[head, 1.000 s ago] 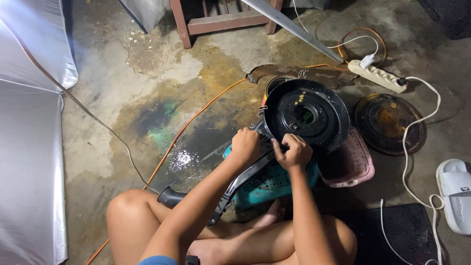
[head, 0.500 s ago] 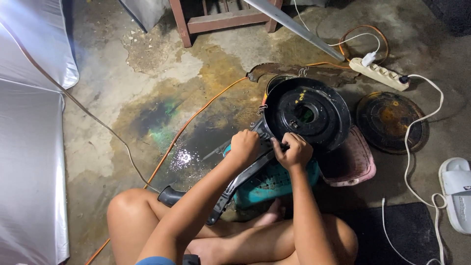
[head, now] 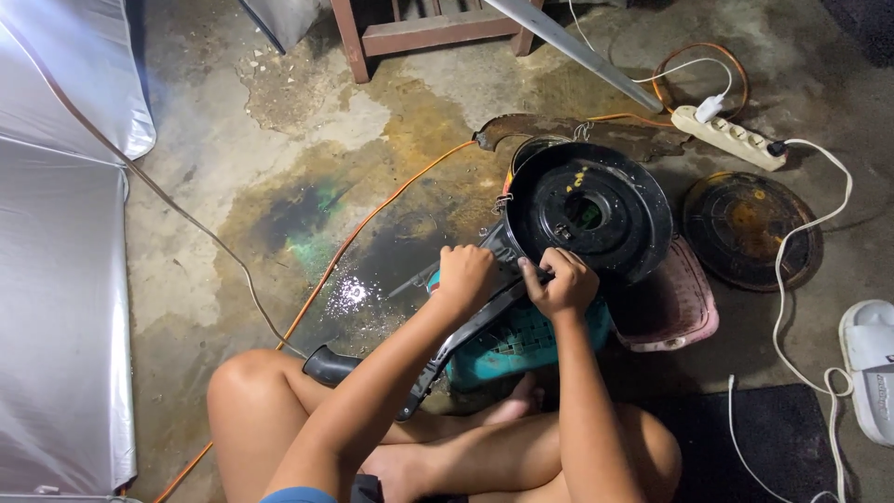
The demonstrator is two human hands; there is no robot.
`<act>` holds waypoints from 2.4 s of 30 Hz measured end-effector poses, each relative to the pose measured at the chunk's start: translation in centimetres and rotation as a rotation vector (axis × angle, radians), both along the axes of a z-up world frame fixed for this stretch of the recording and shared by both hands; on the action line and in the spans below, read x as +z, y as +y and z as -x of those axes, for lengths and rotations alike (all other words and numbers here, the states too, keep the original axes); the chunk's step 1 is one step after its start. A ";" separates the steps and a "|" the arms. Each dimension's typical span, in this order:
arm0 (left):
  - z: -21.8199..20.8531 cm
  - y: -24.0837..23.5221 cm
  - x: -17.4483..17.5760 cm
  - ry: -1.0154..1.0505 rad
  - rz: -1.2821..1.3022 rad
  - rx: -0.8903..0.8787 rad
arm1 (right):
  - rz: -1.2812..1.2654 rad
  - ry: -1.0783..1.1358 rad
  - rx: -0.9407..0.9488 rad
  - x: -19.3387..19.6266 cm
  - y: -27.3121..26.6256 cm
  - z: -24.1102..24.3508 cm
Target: The person sits on the floor and scrubs the exterior of a black and teal handheld vacuum cleaner using a small red abrasive pad. They wipe the body and handle of the device while it rests on a teal plastic stool.
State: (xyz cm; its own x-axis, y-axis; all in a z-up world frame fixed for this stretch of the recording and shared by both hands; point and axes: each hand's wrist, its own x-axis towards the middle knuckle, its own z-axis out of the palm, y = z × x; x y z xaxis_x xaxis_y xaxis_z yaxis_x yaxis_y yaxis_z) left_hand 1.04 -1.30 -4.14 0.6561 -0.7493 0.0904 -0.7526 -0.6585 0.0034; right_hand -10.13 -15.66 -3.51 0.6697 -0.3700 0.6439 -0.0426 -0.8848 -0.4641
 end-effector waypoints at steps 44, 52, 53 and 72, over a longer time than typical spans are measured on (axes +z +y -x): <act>0.0 -2.8 -1.3 -0.269 0.302 0.037 | -0.010 -0.011 0.053 -0.6 -0.3 0.2; 0.8 1.6 0.1 -0.265 0.181 -0.013 | -0.028 -0.020 0.032 0.9 0.5 -0.2; 0.8 0.9 0.5 -0.263 0.197 -0.005 | -0.032 0.002 0.021 0.8 0.5 -0.3; 0.0 -3.6 -2.8 -0.288 0.312 0.052 | -0.036 0.017 -0.004 -0.7 0.1 0.0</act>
State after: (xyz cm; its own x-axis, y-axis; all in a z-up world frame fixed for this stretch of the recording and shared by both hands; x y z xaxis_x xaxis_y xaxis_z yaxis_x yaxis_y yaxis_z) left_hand 1.06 -4.86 -6.95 0.6070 -0.6234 0.4929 -0.7176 -0.6964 0.0031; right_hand -10.16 -15.52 -4.22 0.6792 -0.3956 0.6183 -0.0545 -0.8672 -0.4950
